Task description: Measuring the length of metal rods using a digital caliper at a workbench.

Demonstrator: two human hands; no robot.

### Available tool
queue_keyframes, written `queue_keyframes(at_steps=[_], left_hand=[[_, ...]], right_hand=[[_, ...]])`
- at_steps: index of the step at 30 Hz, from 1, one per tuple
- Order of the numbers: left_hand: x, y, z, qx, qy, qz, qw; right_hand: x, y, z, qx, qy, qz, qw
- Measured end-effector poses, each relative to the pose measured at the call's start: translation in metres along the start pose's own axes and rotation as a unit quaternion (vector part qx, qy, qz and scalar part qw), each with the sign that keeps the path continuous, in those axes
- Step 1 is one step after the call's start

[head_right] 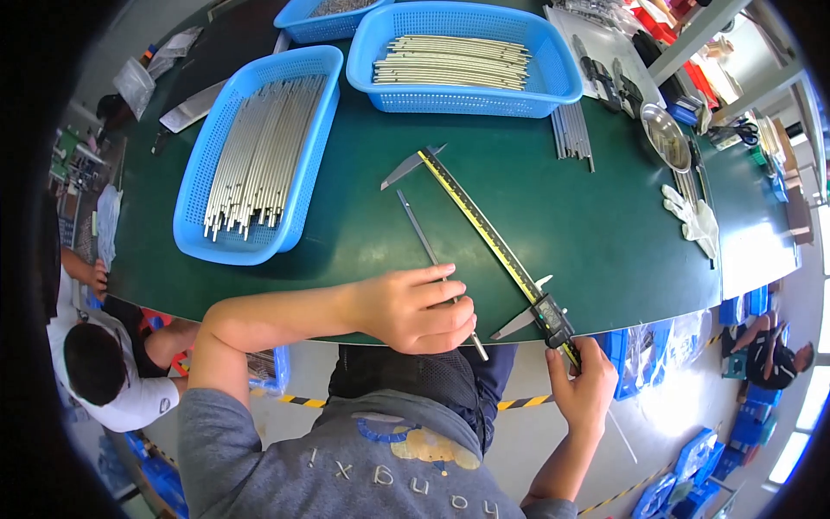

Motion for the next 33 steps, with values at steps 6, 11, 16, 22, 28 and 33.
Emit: queue_keyframes(at_steps=[6, 11, 16, 22, 28, 33], left_hand=[[-0.003, -0.001, 0.007, 0.014, 0.001, 0.017, 1.000], [-0.007, -0.003, 0.011, 0.036, 0.004, 0.014, 0.999], [-0.010, -0.004, 0.011, 0.053, 0.011, 0.011, 0.998], [-0.019, -0.003, 0.020, 0.070, -0.033, 0.049, 0.996], [-0.015, 0.002, 0.030, 0.098, -0.073, 0.086, 0.989], [-0.019, 0.004, 0.032, 0.113, -0.076, 0.111, 0.985]], right_hand=[[-0.001, 0.000, 0.000, 0.001, 0.007, -0.005, 1.000], [-0.002, 0.000, -0.002, -0.008, 0.008, 0.004, 1.000], [0.000, -0.005, 0.002, 0.005, 0.004, -0.008, 1.000], [-0.002, -0.017, 0.004, -0.018, 0.014, -0.003, 1.000], [-0.009, -0.025, 0.008, -0.007, 0.035, -0.020, 0.999], [-0.006, -0.029, 0.013, 0.009, 0.027, -0.036, 0.999]])
Point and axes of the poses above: each hand's wrist, its own y-axis towards the middle knuckle, its own x-axis out of the back of the hand, z = x × y, the point moved 10 cm from there along y, towards the middle knuckle, and after that the axes turned 7 degrees about x, right-handed, at the moved point
